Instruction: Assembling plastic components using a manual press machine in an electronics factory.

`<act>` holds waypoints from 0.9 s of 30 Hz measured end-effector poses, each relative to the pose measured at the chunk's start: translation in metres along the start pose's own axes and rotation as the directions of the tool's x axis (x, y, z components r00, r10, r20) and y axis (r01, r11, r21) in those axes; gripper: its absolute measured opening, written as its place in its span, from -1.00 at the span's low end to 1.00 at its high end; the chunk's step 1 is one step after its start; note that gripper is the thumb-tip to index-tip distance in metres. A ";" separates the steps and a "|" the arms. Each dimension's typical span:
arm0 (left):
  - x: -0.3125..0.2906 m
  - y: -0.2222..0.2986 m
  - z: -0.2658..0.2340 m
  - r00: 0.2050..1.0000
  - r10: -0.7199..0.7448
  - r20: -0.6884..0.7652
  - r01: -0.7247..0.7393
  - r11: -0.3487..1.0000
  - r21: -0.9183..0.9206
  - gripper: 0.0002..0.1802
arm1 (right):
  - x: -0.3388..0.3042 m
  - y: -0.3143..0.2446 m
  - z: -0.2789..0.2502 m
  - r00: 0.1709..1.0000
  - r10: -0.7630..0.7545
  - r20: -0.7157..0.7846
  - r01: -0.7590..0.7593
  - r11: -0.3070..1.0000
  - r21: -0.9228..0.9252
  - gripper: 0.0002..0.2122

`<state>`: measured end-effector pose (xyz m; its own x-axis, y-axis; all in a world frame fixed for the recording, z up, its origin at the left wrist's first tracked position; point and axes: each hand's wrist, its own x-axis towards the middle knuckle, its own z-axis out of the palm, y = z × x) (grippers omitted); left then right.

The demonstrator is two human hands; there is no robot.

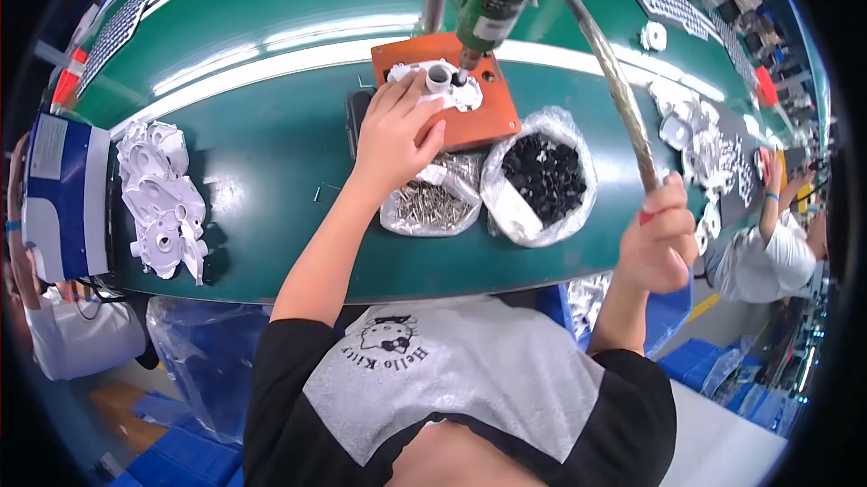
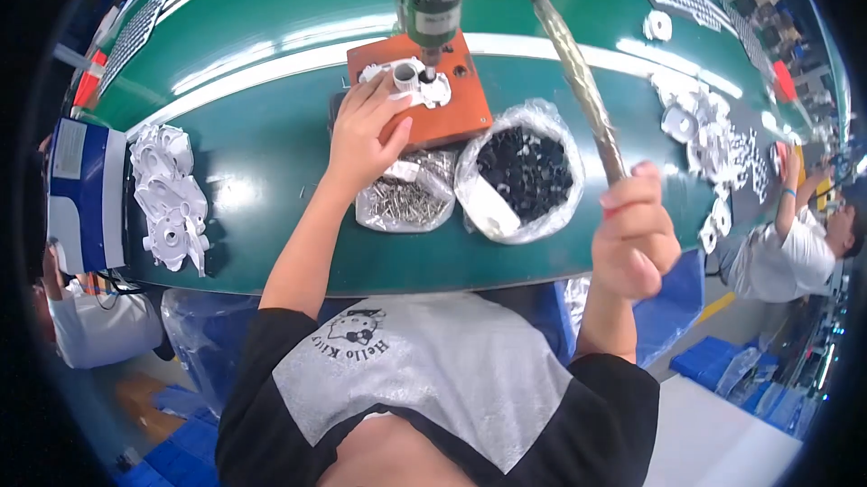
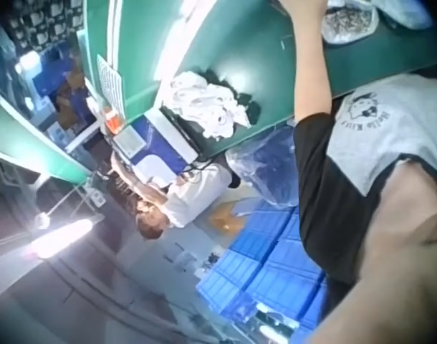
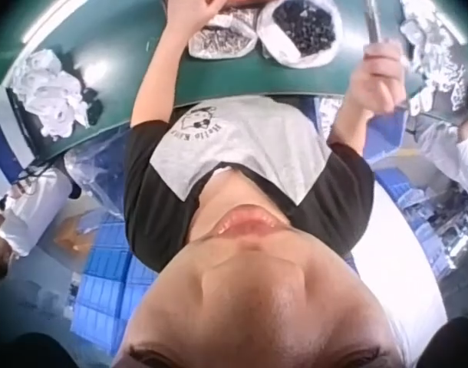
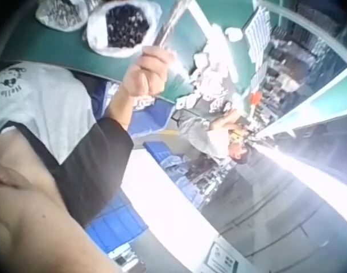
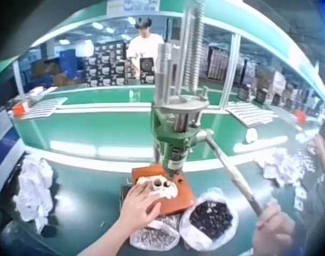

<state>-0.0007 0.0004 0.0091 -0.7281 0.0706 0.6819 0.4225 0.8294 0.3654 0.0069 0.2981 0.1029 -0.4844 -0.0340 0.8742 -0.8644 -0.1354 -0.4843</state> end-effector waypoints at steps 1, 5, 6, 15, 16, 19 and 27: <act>0.005 0.001 0.001 1.000 0.011 -0.003 -0.011 1.000 -0.015 -0.73 | -0.002 0.001 -0.003 0.999 -0.026 0.030 0.027 0.999 -0.031 -0.75; 0.004 0.009 0.002 0.999 -0.020 0.029 0.021 0.999 -0.029 -0.75 | -0.007 0.005 0.002 0.998 -0.066 0.020 0.067 0.997 -0.048 -0.75; 0.004 0.008 0.002 0.999 -0.019 0.040 0.020 1.000 -0.023 -0.74 | -0.005 0.003 0.004 0.998 -0.064 0.013 0.064 0.997 -0.052 -0.78; 0.022 0.005 -0.020 0.930 -0.301 0.209 0.322 0.944 -0.073 -0.35 | 0.072 0.007 -0.008 0.997 -0.033 0.072 0.000 0.911 0.412 -0.78; 0.017 -0.015 -0.010 0.965 -0.188 0.183 0.164 0.977 0.136 -0.37 | 0.104 0.002 0.014 0.999 0.017 0.050 -0.042 0.828 0.559 -0.79; 0.058 -0.014 -0.013 0.893 -0.137 0.428 0.134 0.990 0.037 -0.44 | 0.195 0.106 0.015 0.926 -0.309 0.216 0.261 0.938 0.227 -0.64; 0.082 0.002 -0.054 0.858 -0.292 0.422 0.292 0.954 0.067 -0.26 | 0.145 0.133 0.083 0.872 0.465 0.152 -0.489 0.828 0.274 -0.79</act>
<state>-0.0304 -0.0222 0.1001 -0.9761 0.0518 0.2109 0.1543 0.8488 0.5057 -0.1673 0.1925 0.1680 -0.8040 -0.2435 0.5426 -0.4415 -0.3668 -0.8189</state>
